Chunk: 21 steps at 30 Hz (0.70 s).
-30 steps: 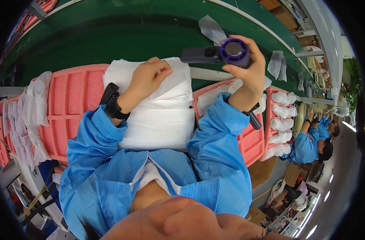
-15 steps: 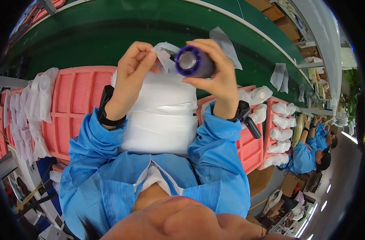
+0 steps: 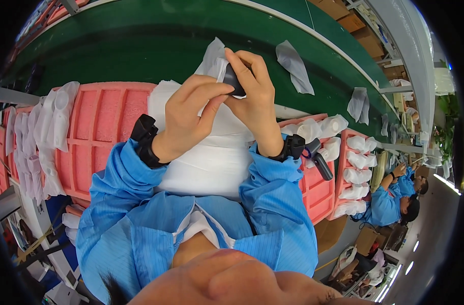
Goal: The person packages hair dryers by hand, picking up a unit, wrapping it in a white foam sheet, and placing it into a pink tray. This process is repeated for several hair dryers of different colors, including purple, blue, and grey.
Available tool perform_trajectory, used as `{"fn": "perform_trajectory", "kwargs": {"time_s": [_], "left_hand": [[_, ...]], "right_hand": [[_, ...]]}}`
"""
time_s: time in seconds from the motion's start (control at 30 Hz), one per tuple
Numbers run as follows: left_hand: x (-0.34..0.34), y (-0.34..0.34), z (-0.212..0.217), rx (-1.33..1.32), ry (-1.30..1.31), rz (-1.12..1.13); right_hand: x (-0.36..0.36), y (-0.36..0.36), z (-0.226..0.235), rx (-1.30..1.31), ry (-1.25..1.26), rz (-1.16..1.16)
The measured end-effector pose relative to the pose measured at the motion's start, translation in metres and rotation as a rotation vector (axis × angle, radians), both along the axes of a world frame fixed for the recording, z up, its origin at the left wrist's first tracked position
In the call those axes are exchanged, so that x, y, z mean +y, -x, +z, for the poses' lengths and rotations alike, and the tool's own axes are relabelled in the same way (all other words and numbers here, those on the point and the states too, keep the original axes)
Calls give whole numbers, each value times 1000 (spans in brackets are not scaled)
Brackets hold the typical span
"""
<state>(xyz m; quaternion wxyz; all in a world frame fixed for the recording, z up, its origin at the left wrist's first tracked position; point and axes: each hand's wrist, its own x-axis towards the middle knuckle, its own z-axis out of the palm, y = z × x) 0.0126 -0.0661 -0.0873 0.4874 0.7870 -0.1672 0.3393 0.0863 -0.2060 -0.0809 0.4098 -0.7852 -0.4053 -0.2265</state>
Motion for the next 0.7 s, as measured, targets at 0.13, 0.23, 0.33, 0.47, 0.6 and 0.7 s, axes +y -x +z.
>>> {"fn": "perform_trajectory", "kwargs": {"time_s": [0.13, 0.23, 0.33, 0.47, 0.6, 0.7], "left_hand": [[5, -1, 8, 68, 166, 41], [0, 4, 9, 68, 177, 67], [-2, 1, 0, -19, 57, 31], [-3, 1, 2, -77, -158, -5], [-5, -2, 3, 168, -73, 90], [-4, -10, -2, 204, -78, 81]], "right_hand": [[5, 4, 1, -120, 21, -34], [10, 9, -5, -73, 16, -31], [6, 5, -5, -9, 8, -29], [1, 3, -10, 167, -96, -78], [9, 9, -11, 411, -289, -173], [14, 19, -9, 537, -332, -101]]}}
